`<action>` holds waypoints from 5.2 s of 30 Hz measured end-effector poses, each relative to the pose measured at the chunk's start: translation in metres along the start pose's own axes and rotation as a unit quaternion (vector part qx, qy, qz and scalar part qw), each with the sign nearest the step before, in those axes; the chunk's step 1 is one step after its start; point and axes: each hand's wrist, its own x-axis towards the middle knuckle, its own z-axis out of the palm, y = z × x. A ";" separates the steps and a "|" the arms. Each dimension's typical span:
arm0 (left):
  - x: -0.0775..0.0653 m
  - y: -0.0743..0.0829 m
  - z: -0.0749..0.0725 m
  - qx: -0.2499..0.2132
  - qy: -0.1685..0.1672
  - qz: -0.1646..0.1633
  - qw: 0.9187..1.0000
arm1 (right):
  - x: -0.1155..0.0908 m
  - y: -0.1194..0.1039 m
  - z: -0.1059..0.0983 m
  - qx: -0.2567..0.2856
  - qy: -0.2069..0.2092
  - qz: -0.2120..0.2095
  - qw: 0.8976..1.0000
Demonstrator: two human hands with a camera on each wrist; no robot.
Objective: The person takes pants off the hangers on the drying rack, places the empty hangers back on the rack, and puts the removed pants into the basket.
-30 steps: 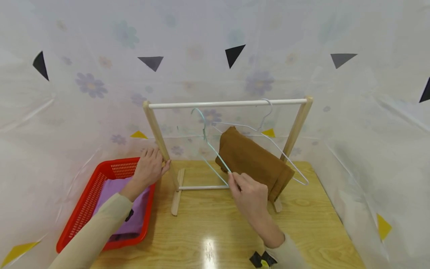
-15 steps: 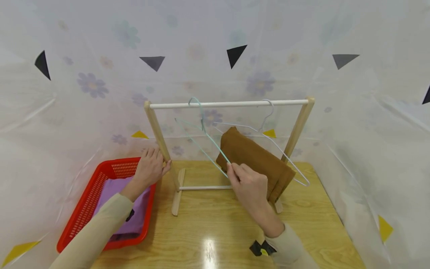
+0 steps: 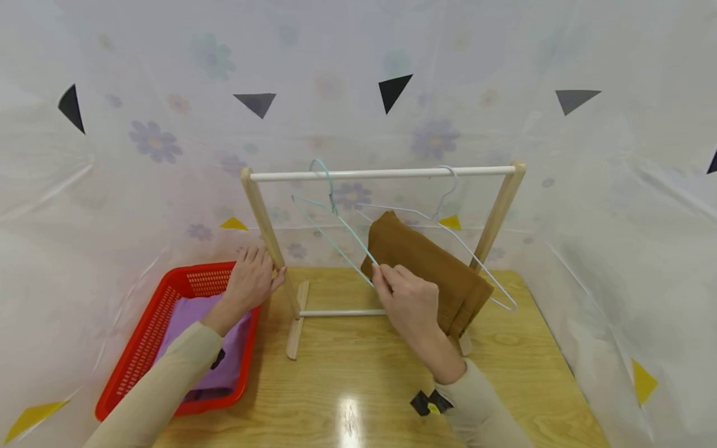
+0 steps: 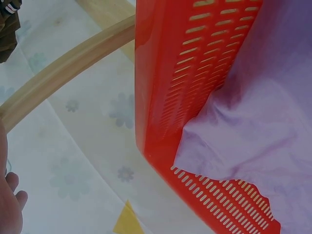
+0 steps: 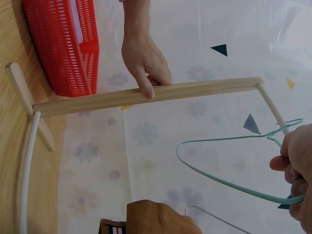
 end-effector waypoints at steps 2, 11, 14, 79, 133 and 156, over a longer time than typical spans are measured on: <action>0.000 0.000 0.000 0.001 0.001 0.000 1.000 | -0.001 0.000 0.003 -0.002 0.003 -0.002 1.000; -0.001 0.000 0.001 -0.007 0.004 0.001 1.000 | -0.007 -0.002 0.015 -0.007 0.002 -0.011 1.000; -0.001 0.000 0.002 -0.003 0.006 0.001 1.000 | -0.009 -0.003 0.018 -0.011 -0.006 -0.010 1.000; -0.002 0.003 0.003 0.006 0.006 -0.004 1.000 | -0.020 0.003 -0.020 -0.005 -0.084 0.112 0.990; -0.004 0.006 0.004 -0.010 0.015 -0.013 1.000 | -0.040 0.148 -0.065 -0.218 -0.007 -0.055 0.974; -0.002 0.007 0.003 -0.009 0.009 -0.016 1.000 | -0.041 0.139 -0.066 -0.194 0.004 -0.103 0.976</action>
